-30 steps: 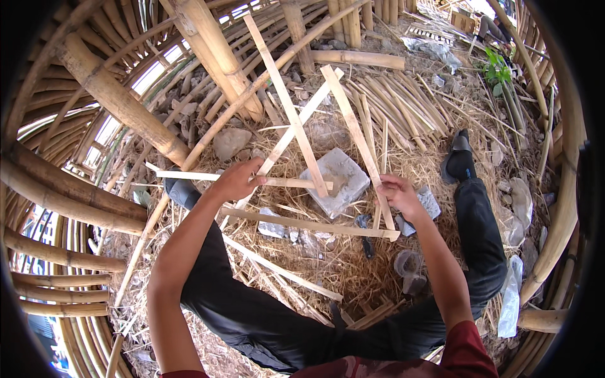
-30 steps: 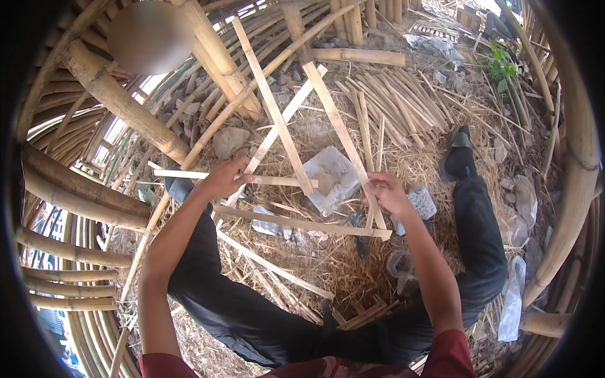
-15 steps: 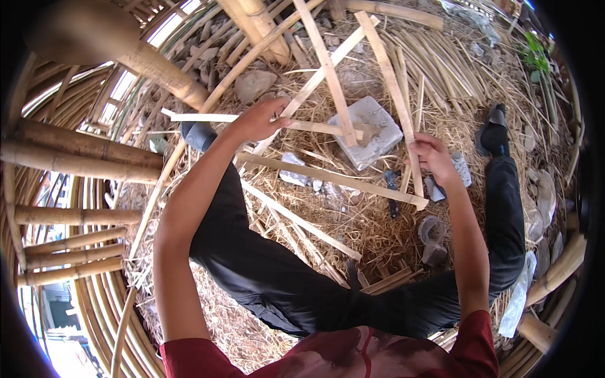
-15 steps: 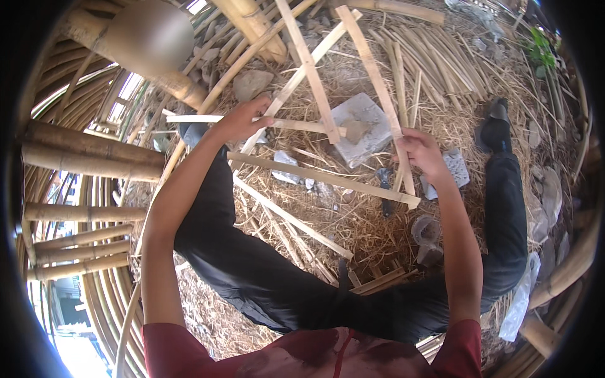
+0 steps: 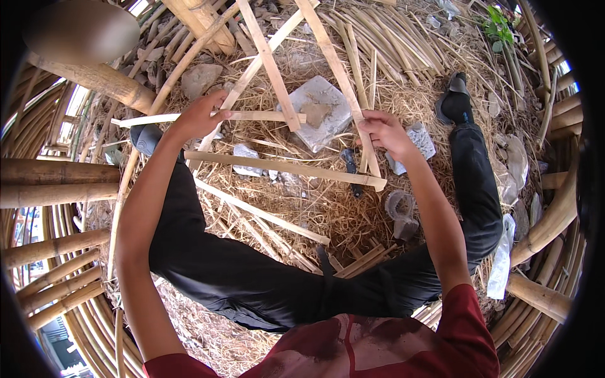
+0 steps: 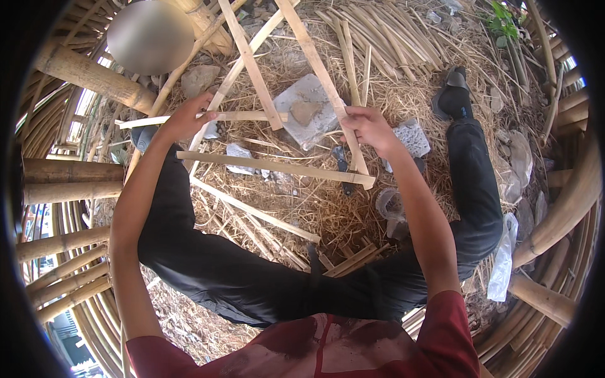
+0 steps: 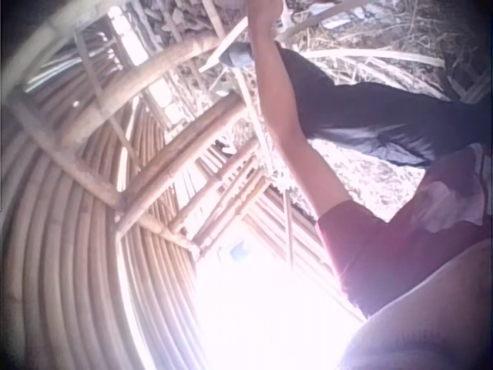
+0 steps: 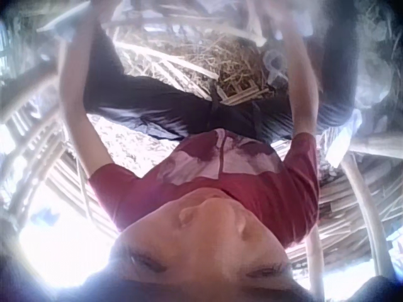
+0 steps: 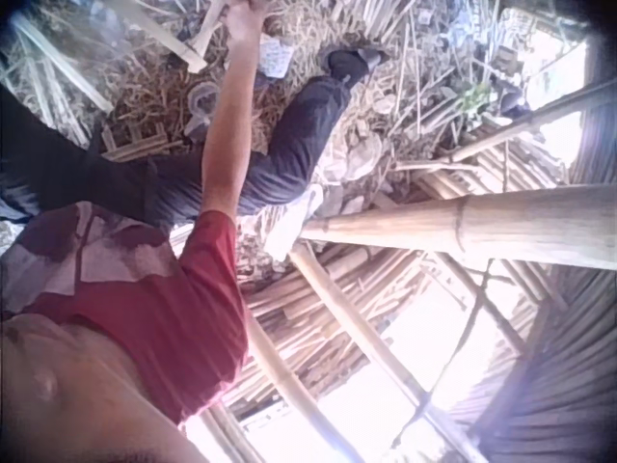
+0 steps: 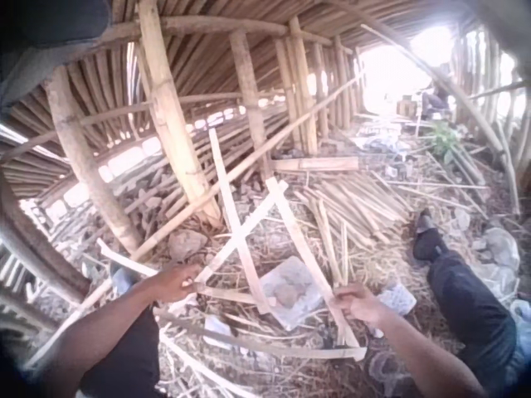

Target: The person assembles a bamboo frame by hand, aligning thin bamboo strips and securing them together using a hammer and small nails on a stone surface.

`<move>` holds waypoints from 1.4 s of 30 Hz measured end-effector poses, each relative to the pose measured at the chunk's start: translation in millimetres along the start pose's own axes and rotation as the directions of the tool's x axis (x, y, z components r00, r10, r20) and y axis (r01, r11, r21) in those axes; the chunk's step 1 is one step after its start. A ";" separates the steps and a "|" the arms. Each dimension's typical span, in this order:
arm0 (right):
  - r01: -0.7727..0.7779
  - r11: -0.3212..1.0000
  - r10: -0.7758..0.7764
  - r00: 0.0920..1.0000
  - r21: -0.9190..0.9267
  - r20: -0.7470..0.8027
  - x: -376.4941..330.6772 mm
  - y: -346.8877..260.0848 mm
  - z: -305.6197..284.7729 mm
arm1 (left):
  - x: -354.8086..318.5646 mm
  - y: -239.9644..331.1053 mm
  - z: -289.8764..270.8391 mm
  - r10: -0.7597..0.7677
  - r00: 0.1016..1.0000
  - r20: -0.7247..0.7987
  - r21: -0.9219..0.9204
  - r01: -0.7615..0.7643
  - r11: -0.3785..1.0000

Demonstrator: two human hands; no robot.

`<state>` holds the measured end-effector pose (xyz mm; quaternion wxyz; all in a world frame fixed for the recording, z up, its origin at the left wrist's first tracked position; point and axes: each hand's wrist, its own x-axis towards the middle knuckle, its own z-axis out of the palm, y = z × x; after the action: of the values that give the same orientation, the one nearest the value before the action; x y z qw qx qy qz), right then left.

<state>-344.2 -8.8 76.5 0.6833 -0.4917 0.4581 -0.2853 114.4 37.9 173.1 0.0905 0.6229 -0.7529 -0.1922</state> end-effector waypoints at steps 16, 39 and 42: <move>-0.114 0.992 0.111 0.992 0.054 0.053 4.5 34.6 12.6 | 5.3 -31.4 20.2 -0.020 0.997 0.073 0.092 0.013 0.996; -0.376 0.923 0.379 0.925 0.079 -0.037 -14.2 103.9 24.1 | 47.4 -40.9 111.4 -0.246 0.889 0.387 0.166 0.195 0.967; -0.413 0.905 0.419 0.907 0.102 -0.042 -13.3 109.6 22.0 | 53.5 -61.2 144.3 -0.244 0.870 0.428 0.143 0.201 0.969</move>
<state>-336.4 50.1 -19.1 0.7353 -0.3420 0.5603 -0.1686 104.3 2.2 11.7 -0.1351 0.6490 -0.6849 -0.3024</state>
